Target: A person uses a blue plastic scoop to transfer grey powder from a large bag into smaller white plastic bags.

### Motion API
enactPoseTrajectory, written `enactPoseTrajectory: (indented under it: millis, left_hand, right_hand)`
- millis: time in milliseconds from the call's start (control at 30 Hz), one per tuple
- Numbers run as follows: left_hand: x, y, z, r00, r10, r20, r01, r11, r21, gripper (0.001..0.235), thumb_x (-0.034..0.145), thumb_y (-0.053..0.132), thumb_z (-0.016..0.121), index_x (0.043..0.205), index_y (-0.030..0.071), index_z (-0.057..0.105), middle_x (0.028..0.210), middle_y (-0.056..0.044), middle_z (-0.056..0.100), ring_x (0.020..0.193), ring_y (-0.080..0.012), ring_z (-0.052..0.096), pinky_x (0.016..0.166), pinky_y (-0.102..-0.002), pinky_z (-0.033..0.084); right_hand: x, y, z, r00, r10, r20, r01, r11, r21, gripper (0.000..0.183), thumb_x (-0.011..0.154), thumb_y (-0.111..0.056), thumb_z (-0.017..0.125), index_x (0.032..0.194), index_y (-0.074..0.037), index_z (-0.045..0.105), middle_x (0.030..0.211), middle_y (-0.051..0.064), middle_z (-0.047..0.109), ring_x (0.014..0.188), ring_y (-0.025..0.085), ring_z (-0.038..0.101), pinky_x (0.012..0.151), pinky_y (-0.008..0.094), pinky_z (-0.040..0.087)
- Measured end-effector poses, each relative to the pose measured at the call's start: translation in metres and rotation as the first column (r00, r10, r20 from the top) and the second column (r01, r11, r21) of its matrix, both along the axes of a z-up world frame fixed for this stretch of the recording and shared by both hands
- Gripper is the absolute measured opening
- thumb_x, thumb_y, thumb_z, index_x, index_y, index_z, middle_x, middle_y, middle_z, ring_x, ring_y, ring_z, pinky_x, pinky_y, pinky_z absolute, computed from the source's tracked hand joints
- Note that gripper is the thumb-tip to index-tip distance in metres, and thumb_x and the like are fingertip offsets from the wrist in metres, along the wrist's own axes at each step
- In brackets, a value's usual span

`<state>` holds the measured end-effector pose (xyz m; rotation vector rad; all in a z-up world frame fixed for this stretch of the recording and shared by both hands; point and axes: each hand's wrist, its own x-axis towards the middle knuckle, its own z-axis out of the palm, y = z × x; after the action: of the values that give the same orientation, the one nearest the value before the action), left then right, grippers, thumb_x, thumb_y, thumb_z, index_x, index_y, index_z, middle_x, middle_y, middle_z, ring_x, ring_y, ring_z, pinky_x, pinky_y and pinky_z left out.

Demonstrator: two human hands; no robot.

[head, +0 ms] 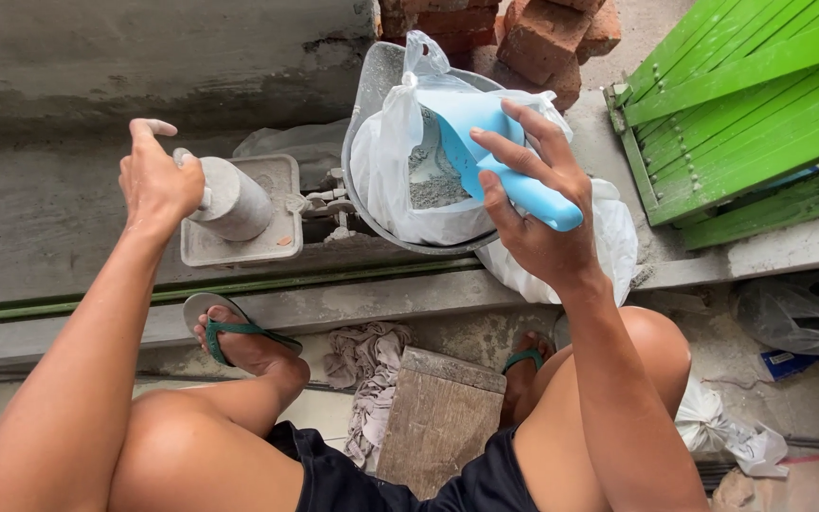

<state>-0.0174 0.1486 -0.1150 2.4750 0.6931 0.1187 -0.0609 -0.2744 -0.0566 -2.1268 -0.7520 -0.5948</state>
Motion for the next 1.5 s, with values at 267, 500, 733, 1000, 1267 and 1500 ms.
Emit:
enactPoseTrajectory:
  millis: [267, 500, 733, 1000, 1267, 1500]
  left_hand:
    - [0.002, 0.01, -0.003, 0.998, -0.028, 0.061, 0.025, 0.998, 0.053, 0.029, 0.097, 0.012, 0.051, 0.126, 0.013, 0.048, 0.094, -0.021, 0.065, 0.1, -0.0431, 0.06, 0.086, -0.054, 0.044]
    - [-0.004, -0.003, 0.015, 1.0, -0.026, -0.005, 0.026, 0.999, 0.036, 0.03, 0.098, 0.011, 0.05, 0.128, 0.012, 0.046, 0.093, -0.021, 0.065, 0.102, -0.0429, 0.059, 0.084, -0.056, 0.044]
    - [-0.003, 0.001, 0.009, 0.997, -0.033, -0.065, 0.036, 0.998, 0.044, 0.029, 0.098, 0.013, 0.05, 0.127, 0.011, 0.045, 0.11, -0.03, 0.062, 0.111, -0.0484, 0.055, 0.088, -0.059, 0.043]
    - [0.027, 0.078, -0.045, 0.953, -0.269, -0.138, 0.302, 0.875, 0.378, 0.032, 0.096, 0.02, 0.061, 0.123, 0.009, 0.073, 0.1, -0.03, 0.077, 0.098, -0.0532, 0.068, 0.085, -0.056, 0.05]
    - [-0.019, -0.22, 0.097, 0.166, -0.913, 0.374, 0.768, 0.357, 0.532, 0.017, 0.112, -0.005, 0.071, 0.129, -0.009, 0.069, 0.117, -0.024, 0.071, 0.103, -0.0366, 0.064, 0.095, -0.046, 0.049]
    - [0.037, -0.448, -0.02, 0.042, -0.999, 0.021, 0.69, 0.044, 0.723, 0.047, 0.081, 0.017, 0.073, 0.124, 0.009, 0.053, 0.117, -0.013, 0.058, 0.099, -0.031, 0.057, 0.065, -0.043, 0.052]
  right_hand:
    - [-0.001, -0.007, -0.004, 0.999, 0.025, -0.027, -0.025, 1.0, 0.015, 0.03, 0.111, -0.018, 0.058, 0.14, -0.011, 0.063, 0.155, 0.022, 0.047, 0.142, 0.044, 0.054, 0.114, 0.055, 0.051]
    - [-0.005, -0.012, -0.002, 1.0, 0.007, 0.001, -0.007, 0.997, 0.083, 0.029, 0.113, -0.02, 0.056, 0.14, -0.012, 0.063, 0.156, 0.022, 0.045, 0.15, 0.051, 0.047, 0.121, 0.06, 0.048]
    - [-0.011, -0.023, 0.012, 0.994, -0.108, -0.019, 0.109, 0.958, 0.265, 0.033, 0.115, -0.031, 0.053, 0.139, -0.011, 0.06, 0.153, 0.02, 0.05, 0.149, 0.041, 0.05, 0.123, 0.054, 0.049]
    - [-0.008, -0.085, -0.006, 0.995, -0.077, -0.067, 0.099, 0.578, 0.81, 0.021, 0.115, -0.029, 0.058, 0.133, -0.018, 0.055, 0.121, 0.01, 0.051, 0.115, 0.025, 0.054, 0.083, 0.063, 0.072]
    - [-0.094, -0.115, -0.04, 0.856, -0.291, -0.427, 0.497, 0.236, 0.835, 0.051, 0.101, -0.048, 0.065, 0.144, -0.023, 0.056, 0.152, 0.016, 0.054, 0.132, 0.041, 0.066, 0.092, 0.056, 0.071]
    - [-0.159, -0.067, -0.143, 0.592, -0.751, -0.292, 0.795, 0.484, 0.366, 0.036, 0.111, -0.021, 0.05, 0.138, 0.003, 0.056, 0.156, 0.023, 0.044, 0.149, 0.037, 0.044, 0.121, 0.051, 0.045]
